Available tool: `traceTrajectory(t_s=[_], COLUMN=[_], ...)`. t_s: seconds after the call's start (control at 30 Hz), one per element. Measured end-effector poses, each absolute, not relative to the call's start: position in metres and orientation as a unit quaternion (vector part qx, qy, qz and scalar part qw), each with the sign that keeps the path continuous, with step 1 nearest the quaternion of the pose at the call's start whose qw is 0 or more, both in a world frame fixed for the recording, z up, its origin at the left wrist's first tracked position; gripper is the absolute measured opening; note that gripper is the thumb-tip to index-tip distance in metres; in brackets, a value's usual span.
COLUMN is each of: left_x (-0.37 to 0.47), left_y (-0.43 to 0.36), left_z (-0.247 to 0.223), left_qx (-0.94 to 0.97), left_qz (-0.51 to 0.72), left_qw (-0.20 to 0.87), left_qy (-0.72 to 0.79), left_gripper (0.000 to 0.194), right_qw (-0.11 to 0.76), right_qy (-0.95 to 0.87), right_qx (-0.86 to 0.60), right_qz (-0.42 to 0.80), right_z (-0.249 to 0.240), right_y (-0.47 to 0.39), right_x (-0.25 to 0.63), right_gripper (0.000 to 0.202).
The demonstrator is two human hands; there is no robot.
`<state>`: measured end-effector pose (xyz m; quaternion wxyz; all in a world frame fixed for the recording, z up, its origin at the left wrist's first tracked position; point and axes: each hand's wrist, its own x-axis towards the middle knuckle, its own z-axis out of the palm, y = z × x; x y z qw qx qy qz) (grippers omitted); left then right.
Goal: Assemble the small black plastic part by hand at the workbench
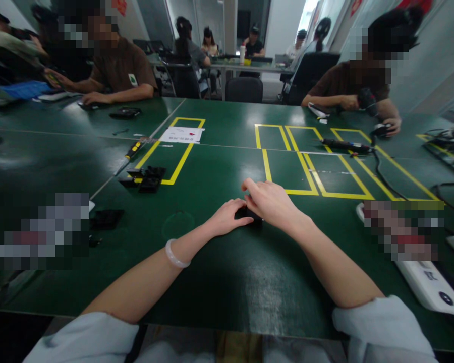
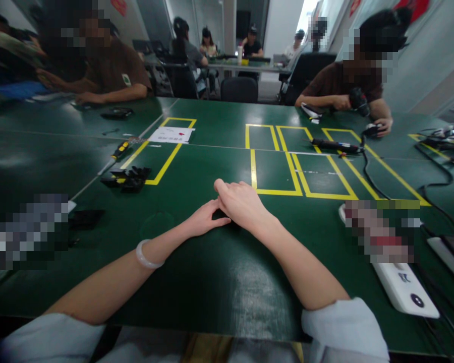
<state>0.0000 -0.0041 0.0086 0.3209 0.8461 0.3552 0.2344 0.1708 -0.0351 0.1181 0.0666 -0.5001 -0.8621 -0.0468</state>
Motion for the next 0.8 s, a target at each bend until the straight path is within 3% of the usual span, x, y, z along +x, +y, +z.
traceTrajectory(t_s=[0.27, 0.57, 0.8], left_x=[-0.0004, 0.0, -0.0002], left_y=[-0.0038, -0.004, -0.0028], left_z=[0.0103, 0.0104, 0.0077], left_qx=[0.849, 0.845, 0.852], left_qz=[0.223, 0.227, 0.224], left_qw=[0.32, 0.327, 0.318], left_qy=[0.356, 0.356, 0.351], left_gripper=[0.038, 0.035, 0.044], right_qw=[0.031, 0.058, 0.044], right_qy=[-0.862, -0.859, -0.853], right_qx=[-0.502, -0.506, -0.516], right_qz=[-0.06, -0.054, -0.059], right_z=[0.1197, 0.1188, 0.1186], right_y=[-0.0349, -0.0365, -0.0345], right_x=[0.1709, 0.1712, 0.1709], right_gripper=[0.029, 0.023, 0.024])
